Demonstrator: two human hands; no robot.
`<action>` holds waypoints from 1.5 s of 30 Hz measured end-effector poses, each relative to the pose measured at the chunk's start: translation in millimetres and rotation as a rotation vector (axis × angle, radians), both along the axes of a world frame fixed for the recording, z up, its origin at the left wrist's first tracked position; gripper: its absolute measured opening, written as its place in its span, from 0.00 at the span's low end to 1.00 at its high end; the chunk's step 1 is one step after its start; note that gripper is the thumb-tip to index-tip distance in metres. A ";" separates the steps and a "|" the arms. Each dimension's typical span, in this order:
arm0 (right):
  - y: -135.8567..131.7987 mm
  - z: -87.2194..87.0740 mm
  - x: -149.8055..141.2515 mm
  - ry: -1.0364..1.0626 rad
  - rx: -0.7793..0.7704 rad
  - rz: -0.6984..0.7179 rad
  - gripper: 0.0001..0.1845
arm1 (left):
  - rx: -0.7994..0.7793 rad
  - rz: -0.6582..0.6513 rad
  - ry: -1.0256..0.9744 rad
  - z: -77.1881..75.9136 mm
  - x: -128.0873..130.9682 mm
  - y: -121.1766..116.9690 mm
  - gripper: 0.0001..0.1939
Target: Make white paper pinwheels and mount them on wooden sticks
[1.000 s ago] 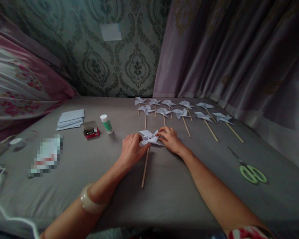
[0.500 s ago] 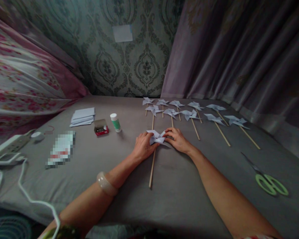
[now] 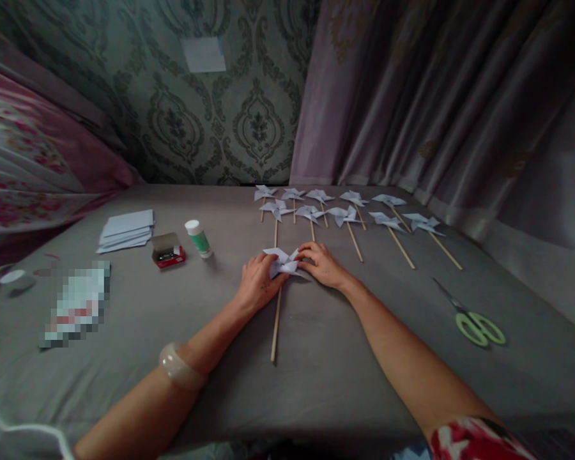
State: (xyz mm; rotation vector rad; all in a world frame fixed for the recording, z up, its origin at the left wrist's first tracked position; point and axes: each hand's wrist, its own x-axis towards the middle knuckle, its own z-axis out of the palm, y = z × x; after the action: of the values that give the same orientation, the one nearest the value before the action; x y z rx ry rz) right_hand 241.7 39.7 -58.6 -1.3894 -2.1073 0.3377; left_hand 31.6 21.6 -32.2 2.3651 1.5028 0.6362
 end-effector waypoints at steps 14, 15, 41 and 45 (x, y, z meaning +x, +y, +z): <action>0.9 4.2 -5.2 0.039 -0.029 0.002 0.08 | 0.009 -0.005 0.013 0.0 0.2 -1.0 0.20; 0.7 4.3 -6.0 0.042 -0.028 -0.003 0.08 | 0.011 -0.005 0.015 -0.2 0.2 -0.9 0.20; -10.2 10.8 -8.3 -0.043 0.021 -0.016 0.10 | -0.101 0.065 -0.054 8.4 -13.8 -1.6 0.19; -7.4 8.3 -8.6 -0.011 0.032 -0.002 0.09 | -0.090 0.049 -0.019 9.5 -11.2 -2.7 0.18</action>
State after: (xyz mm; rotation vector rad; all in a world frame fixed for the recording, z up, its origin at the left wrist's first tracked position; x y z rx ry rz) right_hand 233.1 32.3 -50.4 -1.3774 -2.1108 0.2947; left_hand 20.4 18.9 -22.7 2.2553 1.5525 0.5881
